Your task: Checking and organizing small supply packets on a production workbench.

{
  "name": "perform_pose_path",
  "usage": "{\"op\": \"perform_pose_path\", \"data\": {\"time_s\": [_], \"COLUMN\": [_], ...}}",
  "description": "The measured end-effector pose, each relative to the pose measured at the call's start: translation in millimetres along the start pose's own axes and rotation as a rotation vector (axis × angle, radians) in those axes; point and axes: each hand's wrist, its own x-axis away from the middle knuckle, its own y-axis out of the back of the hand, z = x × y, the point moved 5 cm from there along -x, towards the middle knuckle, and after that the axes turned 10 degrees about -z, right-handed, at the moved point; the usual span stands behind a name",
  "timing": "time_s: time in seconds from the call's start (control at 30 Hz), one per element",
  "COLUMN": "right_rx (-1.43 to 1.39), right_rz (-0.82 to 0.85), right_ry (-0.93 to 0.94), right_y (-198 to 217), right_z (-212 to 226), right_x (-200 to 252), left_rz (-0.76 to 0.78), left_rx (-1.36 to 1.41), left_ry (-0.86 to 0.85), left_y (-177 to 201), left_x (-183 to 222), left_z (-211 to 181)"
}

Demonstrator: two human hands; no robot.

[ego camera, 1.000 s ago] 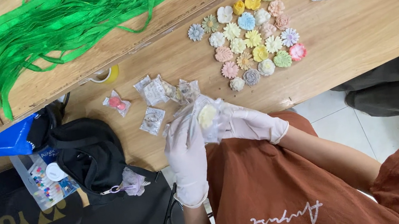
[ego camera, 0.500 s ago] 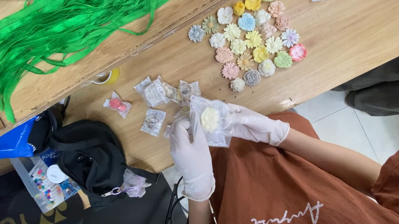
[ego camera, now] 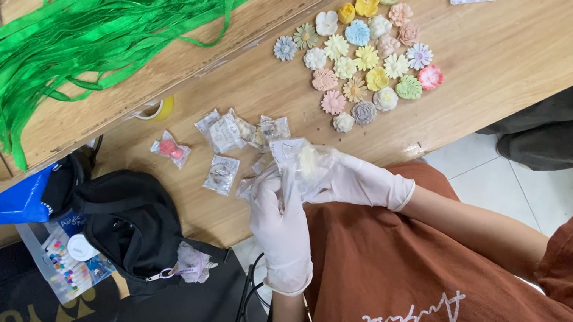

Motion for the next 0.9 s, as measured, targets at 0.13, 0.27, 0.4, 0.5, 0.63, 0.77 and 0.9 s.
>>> {"op": "perform_pose_path", "data": {"time_s": [0.13, 0.27, 0.4, 0.5, 0.63, 0.77, 0.9], "right_rx": [0.027, 0.03, -0.027, -0.302, -0.321, -0.352, -0.391], "right_rz": [-0.03, 0.021, -0.219, -0.414, -0.523, -0.49, -0.478], "right_ry": [0.007, 0.05, 0.082, 0.096, 0.256, 0.299, 0.364], "right_y": [11.8, 75.9, 97.3, 204.5, 234.1, 201.4, 301.8], "right_z": [0.0, -10.9, 3.1, -26.0, 22.5, 45.8, 39.3], "right_x": [-4.2, -28.2, -75.0, -178.7, -249.4, -248.9, -300.1], "left_rz": [0.067, 0.037, -0.208, -0.316, -0.308, -0.302, -0.311], "left_rx": [0.095, 0.052, 0.044, 0.091, 0.269, 0.301, 0.18], "left_ry": [-0.102, -0.002, 0.144, 0.205, 0.189, 0.312, 0.302], "left_y": [-1.0, 4.5, 36.1, 58.6, 71.2, 67.9, 66.2], "left_x": [0.7, -0.8, -12.8, -18.2, -20.2, -13.5, -21.2], "left_z": [-5.2, 4.3, 32.0, 49.3, 62.2, 74.5, 69.5]}}
